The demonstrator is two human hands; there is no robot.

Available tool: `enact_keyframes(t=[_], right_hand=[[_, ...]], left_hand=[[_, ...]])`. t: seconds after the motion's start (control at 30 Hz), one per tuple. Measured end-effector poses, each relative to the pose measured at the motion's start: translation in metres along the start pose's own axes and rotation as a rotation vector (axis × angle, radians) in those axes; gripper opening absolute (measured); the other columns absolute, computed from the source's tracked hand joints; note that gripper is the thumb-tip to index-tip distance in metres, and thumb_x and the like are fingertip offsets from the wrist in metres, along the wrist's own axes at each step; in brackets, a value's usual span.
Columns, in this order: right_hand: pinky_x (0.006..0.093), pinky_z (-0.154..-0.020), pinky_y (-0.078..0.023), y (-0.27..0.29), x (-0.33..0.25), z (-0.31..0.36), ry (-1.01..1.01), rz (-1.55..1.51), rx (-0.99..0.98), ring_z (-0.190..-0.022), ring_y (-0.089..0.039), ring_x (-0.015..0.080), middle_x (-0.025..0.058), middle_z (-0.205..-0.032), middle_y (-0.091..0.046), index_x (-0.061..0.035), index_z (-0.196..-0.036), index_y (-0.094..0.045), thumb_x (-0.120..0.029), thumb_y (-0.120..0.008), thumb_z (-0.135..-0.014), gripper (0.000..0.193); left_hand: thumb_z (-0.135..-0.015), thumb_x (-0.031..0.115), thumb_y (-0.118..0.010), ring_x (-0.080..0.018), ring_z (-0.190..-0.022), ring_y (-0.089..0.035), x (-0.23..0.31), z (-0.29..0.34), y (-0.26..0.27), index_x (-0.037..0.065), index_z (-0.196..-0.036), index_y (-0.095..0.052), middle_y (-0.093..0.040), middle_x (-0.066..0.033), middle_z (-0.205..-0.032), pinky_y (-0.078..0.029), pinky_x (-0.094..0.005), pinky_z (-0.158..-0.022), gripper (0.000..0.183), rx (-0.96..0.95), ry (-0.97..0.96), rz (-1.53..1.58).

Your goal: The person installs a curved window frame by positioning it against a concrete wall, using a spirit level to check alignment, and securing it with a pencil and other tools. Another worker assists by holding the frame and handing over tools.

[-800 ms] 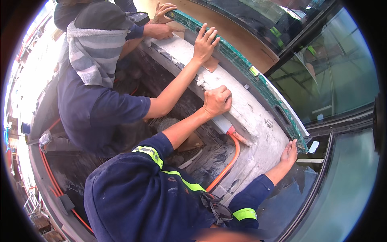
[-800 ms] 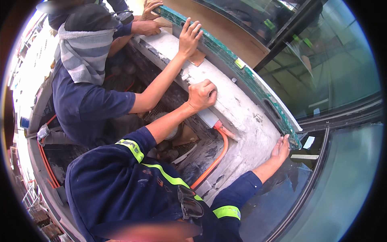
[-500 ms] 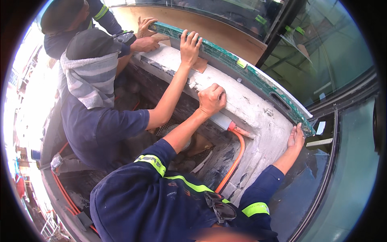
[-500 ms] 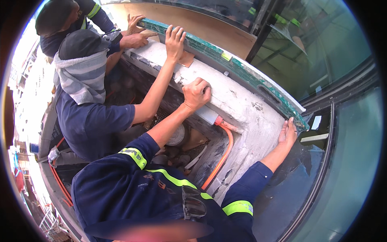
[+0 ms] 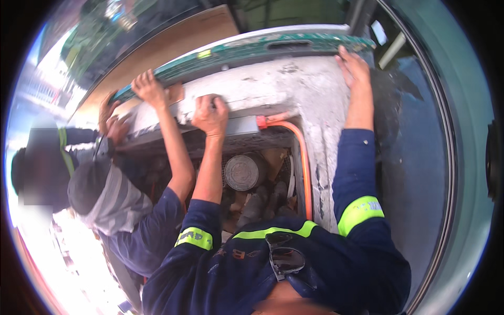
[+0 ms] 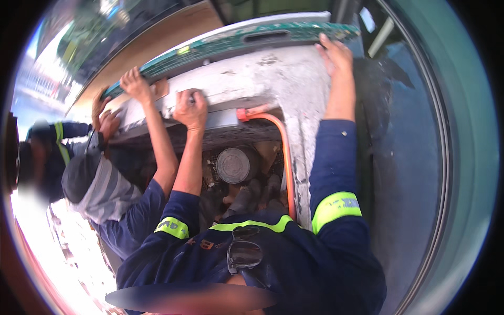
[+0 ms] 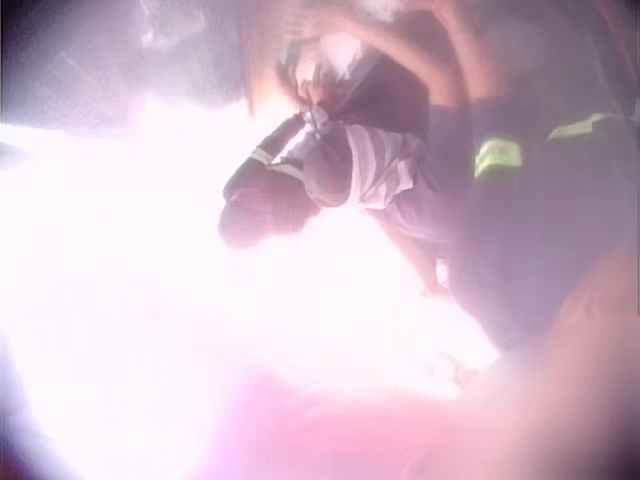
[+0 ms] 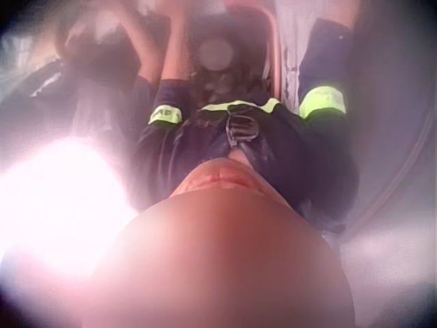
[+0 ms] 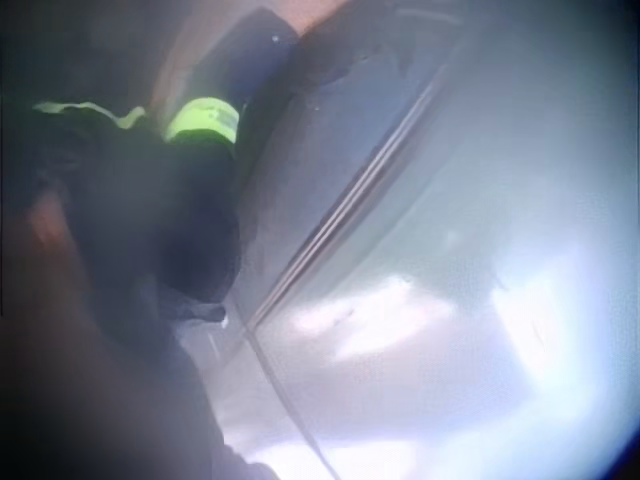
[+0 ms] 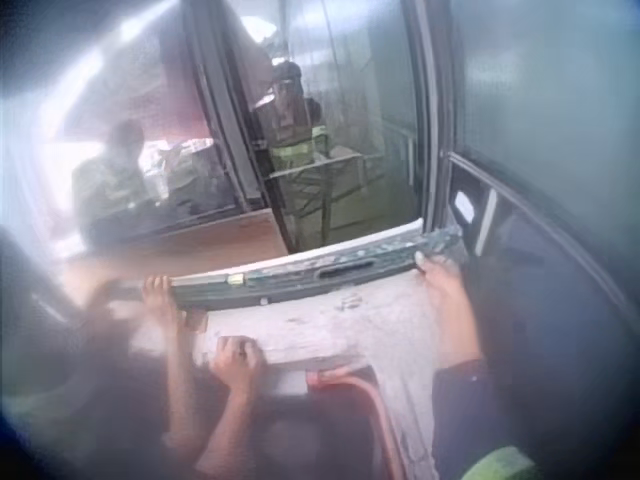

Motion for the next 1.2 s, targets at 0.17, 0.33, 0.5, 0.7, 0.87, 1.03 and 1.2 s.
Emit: enact_keyframes(t=[0.17,0.33,0.5,0.7,0.87,1.03,1.2], right_hand=[[0.0403,-0.075,-0.069,-0.014,-0.001,0.014,0.058,-0.083,0.008,-0.090,-0.069,0.0220,0.0063,-0.100,-0.067,-0.0007,-0.102,-0.067,-0.001,-0.087,-0.091,0.023],[0.0406,-0.074,-0.071,-0.015,-0.005,0.022,0.055,-0.027,0.067,-0.082,-0.066,0.0203,0.0027,-0.088,-0.059,-0.0060,-0.081,-0.061,-0.003,-0.088,-0.091,0.029],[0.0402,-0.073,-0.071,-0.011,-0.005,0.017,0.078,-0.003,0.048,-0.084,-0.068,0.0218,0.0057,-0.094,-0.063,-0.0016,-0.088,-0.063,-0.004,-0.088,-0.091,0.026],[0.0361,-0.087,-0.067,-0.001,0.005,0.008,0.040,0.027,0.034,-0.102,-0.071,0.0200,0.0100,-0.109,-0.075,0.0014,-0.114,-0.070,-0.011,-0.091,-0.089,0.035],[0.0383,-0.086,-0.069,0.010,0.004,-0.008,0.017,-0.012,-0.017,-0.101,-0.071,0.0238,0.0113,-0.111,-0.069,0.0038,-0.116,-0.063,0.001,-0.092,-0.084,0.043],[0.0322,-0.097,-0.059,0.015,0.000,-0.019,-0.015,0.073,-0.047,-0.113,-0.069,0.0135,0.0040,-0.120,-0.076,-0.0056,-0.123,-0.071,-0.009,-0.090,-0.090,0.038],[0.0256,-0.101,-0.055,0.023,-0.002,-0.032,-0.034,0.124,-0.023,-0.119,-0.069,0.0100,0.0006,-0.128,-0.076,-0.0070,-0.132,-0.068,-0.015,-0.088,-0.094,0.043]], left_hand=[[-0.082,0.012,-0.072,-0.0292,-0.065,-0.069,-0.002,0.000,0.000,0.021,-0.078,-0.075,-0.071,-0.0020,-0.084,-0.052,-0.0438,-0.058,0.010,0.003,-0.015,-0.074],[-0.082,0.012,-0.073,-0.0291,-0.065,-0.069,-0.002,0.000,-0.001,0.020,-0.077,-0.074,-0.070,-0.0022,-0.083,-0.052,-0.0441,-0.057,0.009,-0.032,-0.025,-0.077],[-0.081,0.011,-0.072,-0.0297,-0.062,-0.067,-0.002,-0.002,-0.003,0.018,-0.078,-0.074,-0.069,-0.0034,-0.082,-0.052,-0.0433,-0.056,0.009,-0.048,-0.068,-0.114],[-0.079,0.010,-0.073,-0.0304,-0.061,-0.068,-0.001,-0.003,0.001,0.017,-0.077,-0.073,-0.070,-0.0049,-0.081,-0.053,-0.0436,-0.055,0.007,-0.013,-0.065,-0.064],[-0.080,0.014,-0.073,-0.0333,-0.072,-0.072,-0.005,-0.013,-0.009,0.013,-0.081,-0.073,-0.073,-0.0096,-0.084,-0.058,-0.0476,-0.068,0.002,-0.209,-0.077,-0.038],[-0.083,0.019,-0.068,-0.0349,-0.080,-0.076,-0.008,-0.033,-0.025,0.005,-0.087,-0.079,-0.075,-0.0159,-0.089,-0.061,-0.0496,-0.079,0.018,-0.386,-0.113,-0.108],[-0.083,0.023,-0.068,-0.0406,-0.085,-0.076,-0.018,-0.028,-0.022,0.003,-0.089,-0.077,-0.073,-0.0190,-0.096,-0.061,-0.0545,-0.080,0.024,-0.385,0.093,-0.024]])
Point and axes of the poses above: each hand's wrist, its own z-axis away from the middle knuckle, its own y-axis out of the back of the hand, x = y × z, the point moved 7 cm from there along -z, towards the middle knuckle
